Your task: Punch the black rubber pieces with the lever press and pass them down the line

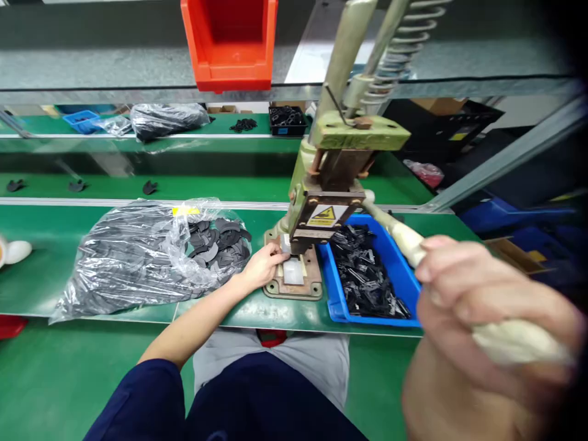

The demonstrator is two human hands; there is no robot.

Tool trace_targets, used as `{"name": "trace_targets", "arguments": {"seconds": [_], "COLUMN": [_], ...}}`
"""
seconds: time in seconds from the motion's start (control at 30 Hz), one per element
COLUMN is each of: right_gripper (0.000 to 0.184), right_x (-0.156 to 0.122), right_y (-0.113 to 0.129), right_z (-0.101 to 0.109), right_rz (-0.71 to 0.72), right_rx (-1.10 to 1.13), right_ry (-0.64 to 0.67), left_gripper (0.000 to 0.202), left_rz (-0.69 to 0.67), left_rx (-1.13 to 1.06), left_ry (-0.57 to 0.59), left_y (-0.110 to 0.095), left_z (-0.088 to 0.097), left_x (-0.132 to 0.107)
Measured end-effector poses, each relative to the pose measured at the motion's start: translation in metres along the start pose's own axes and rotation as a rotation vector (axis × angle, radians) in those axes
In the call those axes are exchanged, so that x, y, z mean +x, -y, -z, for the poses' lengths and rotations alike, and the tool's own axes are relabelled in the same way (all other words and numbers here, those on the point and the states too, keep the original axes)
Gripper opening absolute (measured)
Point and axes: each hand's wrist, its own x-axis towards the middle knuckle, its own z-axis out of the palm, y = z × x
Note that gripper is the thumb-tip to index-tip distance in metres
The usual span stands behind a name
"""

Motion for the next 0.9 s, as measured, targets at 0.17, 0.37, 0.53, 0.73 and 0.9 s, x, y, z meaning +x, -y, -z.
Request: {"name": "trace_targets", "arguments": {"seconds": [0.17, 0.37, 0.53, 0.73, 0.9], "right_gripper": [0.024, 0.021, 0.021, 0.014, 0.011], "right_x": [-0.070, -0.079, -0.078, -0.082, -0.083], "right_y": [-0.034, -0.048, -0.042, -0.042, -0.041], "right_z": [-0.020, -0.024, -0.024, -0.024, -0.024], "right_rz": [0.203, 0.226, 0.176, 0.149, 0.153], "right_rx": [0.000, 0.003, -0.012, 0.060, 0.117], "right_ry": [-0.261, -0.325, -0.336, -0.305, -0.285], "left_gripper": [0.041, 0.030, 0.039, 0.041, 0.021], "left_rz": [0.020, 0.424, 0.746, 0.691, 0.661], "left_rx": [-0.084, 0.200, 0.464, 0.503, 0.424], "left_ry": [0.017, -0.093, 0.187, 0.295, 0.276], "left_y": [0.000, 0.047, 0.093, 0.097, 0.090], "left_z": [0.013, 0.071, 0.113, 0.121, 0.135], "left_x": [-0.010, -0.007, 0.018, 0.032, 0.030]}}
